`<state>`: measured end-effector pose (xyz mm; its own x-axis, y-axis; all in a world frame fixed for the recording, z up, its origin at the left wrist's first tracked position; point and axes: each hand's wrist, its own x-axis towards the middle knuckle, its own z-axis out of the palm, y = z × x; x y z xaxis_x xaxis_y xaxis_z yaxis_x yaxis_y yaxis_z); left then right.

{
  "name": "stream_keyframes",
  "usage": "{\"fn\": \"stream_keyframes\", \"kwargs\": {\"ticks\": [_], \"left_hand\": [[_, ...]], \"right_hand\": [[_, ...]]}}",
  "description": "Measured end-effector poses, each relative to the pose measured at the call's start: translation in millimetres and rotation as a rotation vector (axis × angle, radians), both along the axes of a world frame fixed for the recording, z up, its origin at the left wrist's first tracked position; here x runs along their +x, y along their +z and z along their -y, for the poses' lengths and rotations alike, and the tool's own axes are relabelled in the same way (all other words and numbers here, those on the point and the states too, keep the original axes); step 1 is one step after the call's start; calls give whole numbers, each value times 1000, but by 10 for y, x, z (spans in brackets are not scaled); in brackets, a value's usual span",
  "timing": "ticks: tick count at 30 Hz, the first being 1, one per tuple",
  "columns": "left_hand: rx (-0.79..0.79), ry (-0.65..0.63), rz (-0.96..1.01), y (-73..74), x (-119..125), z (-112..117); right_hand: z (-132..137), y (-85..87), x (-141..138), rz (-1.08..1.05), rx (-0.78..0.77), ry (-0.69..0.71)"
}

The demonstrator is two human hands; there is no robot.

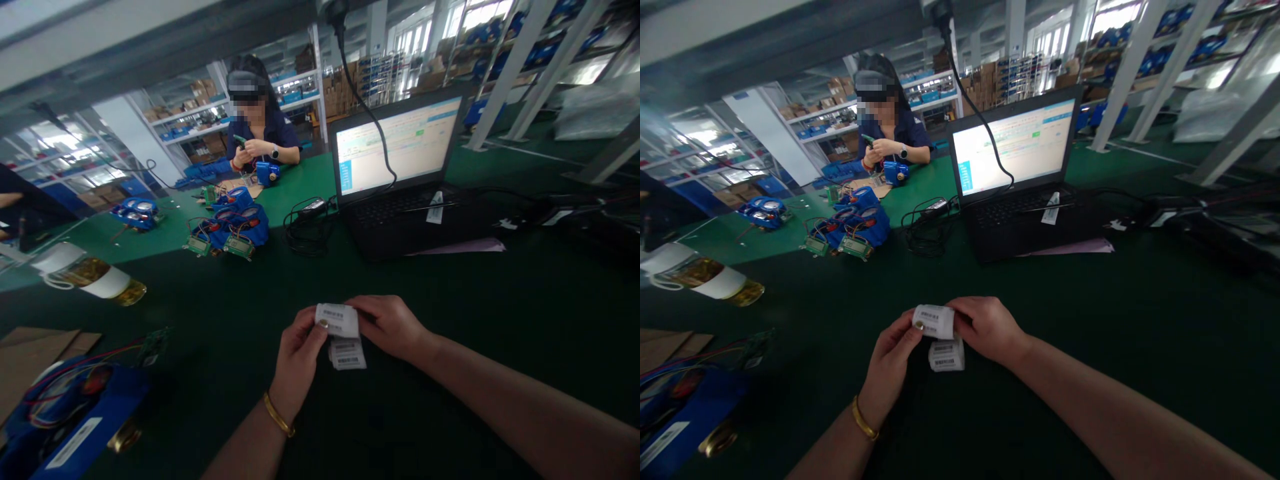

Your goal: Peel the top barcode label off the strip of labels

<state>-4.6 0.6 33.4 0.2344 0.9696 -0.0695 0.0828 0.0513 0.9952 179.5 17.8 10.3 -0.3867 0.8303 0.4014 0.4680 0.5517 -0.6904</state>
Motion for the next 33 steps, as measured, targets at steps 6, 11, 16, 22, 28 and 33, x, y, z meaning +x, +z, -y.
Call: {"fn": "stream_keyframes", "kwargs": {"ticks": [6,11,16,22,28,33], "left_hand": [[-12,-15,11,4,13,3],[-1,-30,-8,27,13,7],[-61,-19,1,-5,10,8],[20,-15,-23,-12,-2,1],[-31,-6,-57,-16,16,2],[14,-24,-37,-34,5,-3]], "right_hand": [[11,21,-4,75,123,-88],[-21,5,-2,42,-20,-18],[10,37,-7,110,181,-74],[-9,30,3,10,33,-41],[9,48,3,191,184,-90],[1,19,-1,100,140,-99]]}}
